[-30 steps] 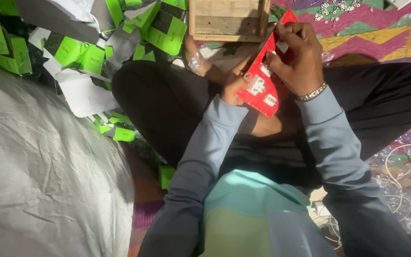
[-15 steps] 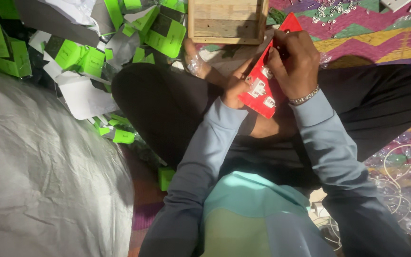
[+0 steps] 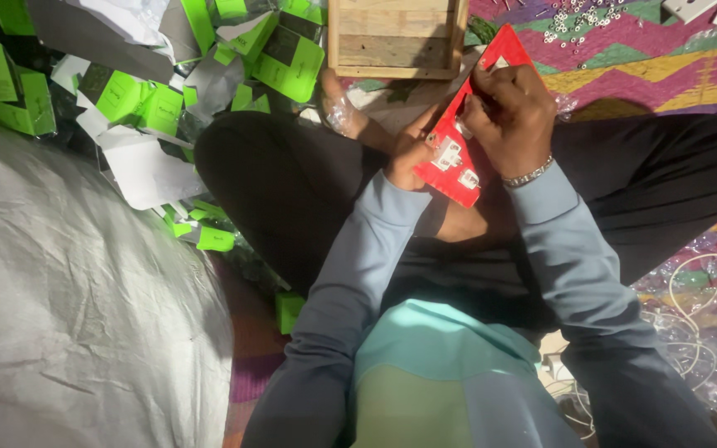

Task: The person sits on the floor and assembles electrical components by inserting white plastic pieces into a red plastic frame, then securing them with screws using a screwdriver. The person also handles a green plastic frame and places the completed red frame aside.

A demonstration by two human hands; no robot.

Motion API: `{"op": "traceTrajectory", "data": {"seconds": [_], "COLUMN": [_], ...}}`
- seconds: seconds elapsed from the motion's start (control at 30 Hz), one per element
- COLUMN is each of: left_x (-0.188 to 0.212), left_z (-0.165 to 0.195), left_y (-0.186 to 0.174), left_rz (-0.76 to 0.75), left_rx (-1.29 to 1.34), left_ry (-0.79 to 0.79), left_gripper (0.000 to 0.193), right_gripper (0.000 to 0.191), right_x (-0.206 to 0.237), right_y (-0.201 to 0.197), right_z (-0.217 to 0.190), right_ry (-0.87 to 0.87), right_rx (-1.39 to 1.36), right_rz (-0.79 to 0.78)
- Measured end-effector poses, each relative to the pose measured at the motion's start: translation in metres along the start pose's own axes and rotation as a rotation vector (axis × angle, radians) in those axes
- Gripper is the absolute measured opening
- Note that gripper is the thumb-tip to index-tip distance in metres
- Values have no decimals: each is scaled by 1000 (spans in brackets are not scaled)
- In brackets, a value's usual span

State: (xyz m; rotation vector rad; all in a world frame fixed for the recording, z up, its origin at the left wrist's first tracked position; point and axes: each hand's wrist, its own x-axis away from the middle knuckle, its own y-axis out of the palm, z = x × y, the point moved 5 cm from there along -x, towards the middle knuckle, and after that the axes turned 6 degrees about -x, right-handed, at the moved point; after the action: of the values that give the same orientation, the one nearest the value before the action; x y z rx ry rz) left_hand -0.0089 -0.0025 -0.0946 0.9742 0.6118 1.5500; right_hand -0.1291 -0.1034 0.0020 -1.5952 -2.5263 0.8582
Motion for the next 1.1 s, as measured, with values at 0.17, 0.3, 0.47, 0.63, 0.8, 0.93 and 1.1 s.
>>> {"op": "traceTrajectory", "data": {"seconds": [0.17, 0.3, 0.47, 0.63, 0.8, 0.93, 1.1], "left_x": [-1, 4, -17, -14, 10, 7, 8], "left_z": [-4, -14, -38, -48, -24, 14, 51], "left_y": [-3, -16, -14, 21, 72, 115, 109], "left_rz": [-44, -38, -112, -306, -363, -349, -37], "left_rx": [2, -5, -27, -358, -999, -1236, -1754], "left_ry": [4, -24, -147, -169, -43, 285, 283], "left_gripper": [85, 84, 93, 141, 147, 146, 131], "right_gripper": [22, 12, 3, 18, 47, 31, 28], "right_x": [-1, -4, 6, 43, 94, 85, -34], "right_y": [1, 0, -14, -43, -82, -138, -137], "right_z": [-1, -5, 2, -4, 21, 83, 196], "right_ry": [38, 16, 258, 193, 128, 79, 333], "right_rx": [-12, 49, -451, -513, -569, -356, 103], "right_rz": [15, 69, 164, 155, 5, 4, 164]}}
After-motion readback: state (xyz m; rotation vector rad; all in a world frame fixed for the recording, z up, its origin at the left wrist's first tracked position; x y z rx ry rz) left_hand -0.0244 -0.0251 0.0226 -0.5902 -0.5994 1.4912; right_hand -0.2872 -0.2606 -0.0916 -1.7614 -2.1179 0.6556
